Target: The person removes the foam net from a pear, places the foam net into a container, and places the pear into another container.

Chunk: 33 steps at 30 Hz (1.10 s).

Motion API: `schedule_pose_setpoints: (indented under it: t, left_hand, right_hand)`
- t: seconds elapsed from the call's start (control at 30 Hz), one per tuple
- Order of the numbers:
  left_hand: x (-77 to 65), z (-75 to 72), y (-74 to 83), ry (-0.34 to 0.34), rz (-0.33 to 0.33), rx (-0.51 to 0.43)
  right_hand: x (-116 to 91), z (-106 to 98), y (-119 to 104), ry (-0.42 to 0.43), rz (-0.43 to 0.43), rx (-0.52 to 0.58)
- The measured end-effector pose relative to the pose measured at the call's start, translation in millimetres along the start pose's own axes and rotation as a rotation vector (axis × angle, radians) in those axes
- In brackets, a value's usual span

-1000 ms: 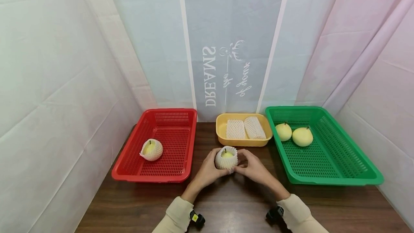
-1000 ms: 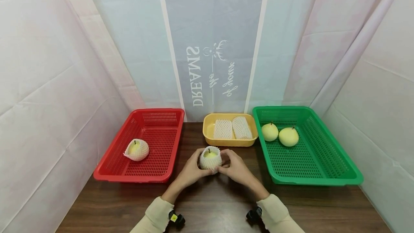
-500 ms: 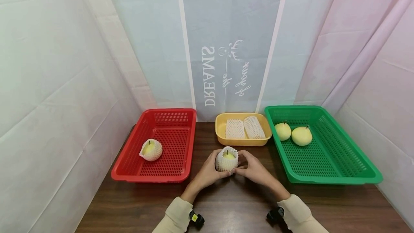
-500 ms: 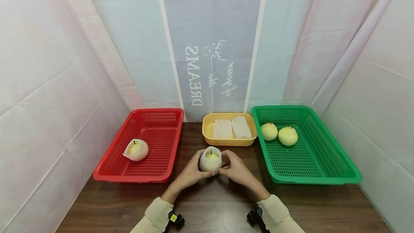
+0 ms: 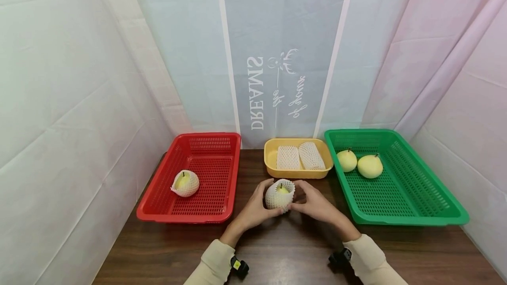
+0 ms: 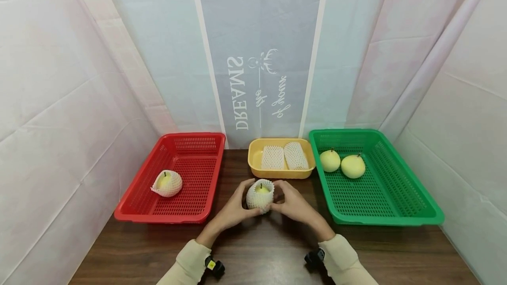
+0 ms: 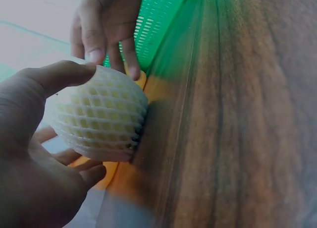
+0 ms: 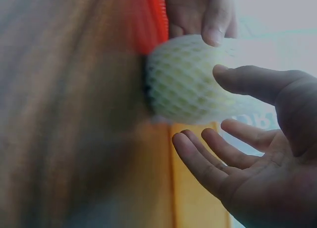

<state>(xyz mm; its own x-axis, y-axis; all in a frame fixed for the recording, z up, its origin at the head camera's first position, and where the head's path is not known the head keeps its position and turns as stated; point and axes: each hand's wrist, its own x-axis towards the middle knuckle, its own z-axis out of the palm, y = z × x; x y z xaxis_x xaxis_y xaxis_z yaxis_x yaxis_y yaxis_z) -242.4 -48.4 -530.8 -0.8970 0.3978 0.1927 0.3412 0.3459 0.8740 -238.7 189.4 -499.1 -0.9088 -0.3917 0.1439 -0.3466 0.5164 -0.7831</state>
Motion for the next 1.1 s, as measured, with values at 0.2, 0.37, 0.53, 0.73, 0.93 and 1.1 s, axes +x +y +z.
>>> schedule_pose_setpoints:
  t: [0.2, 0.37, 0.53, 0.73, 0.93, 1.1]
  left_hand:
    - [2.0, -1.9, 0.7, 0.013, 0.043, -0.024]
    - [2.3, -2.0, -0.3, 0.025, 0.041, -0.025]
    - [1.8, -1.8, -1.2, 0.019, 0.04, -0.009]
    - [1.6, -1.8, -2.6, 0.016, 0.036, 0.013]
    - [0.6, -2.0, -4.6, 0.004, 0.021, 0.004]
    - [-0.4, -1.6, -5.1, -0.007, 0.005, -0.01]
  right_hand:
    - [1, -17, -14, 0.026, -0.002, 0.016]
    - [2, -28, -30, 0.054, -0.033, -0.002]
    - [4, -31, -43, 0.116, -0.094, -0.059]
    - [8, -26, -56, 0.154, -0.191, -0.132]
    - [12, -21, -63, 0.082, -0.248, -0.195]
    - [16, -19, -61, 0.051, -0.265, -0.3]
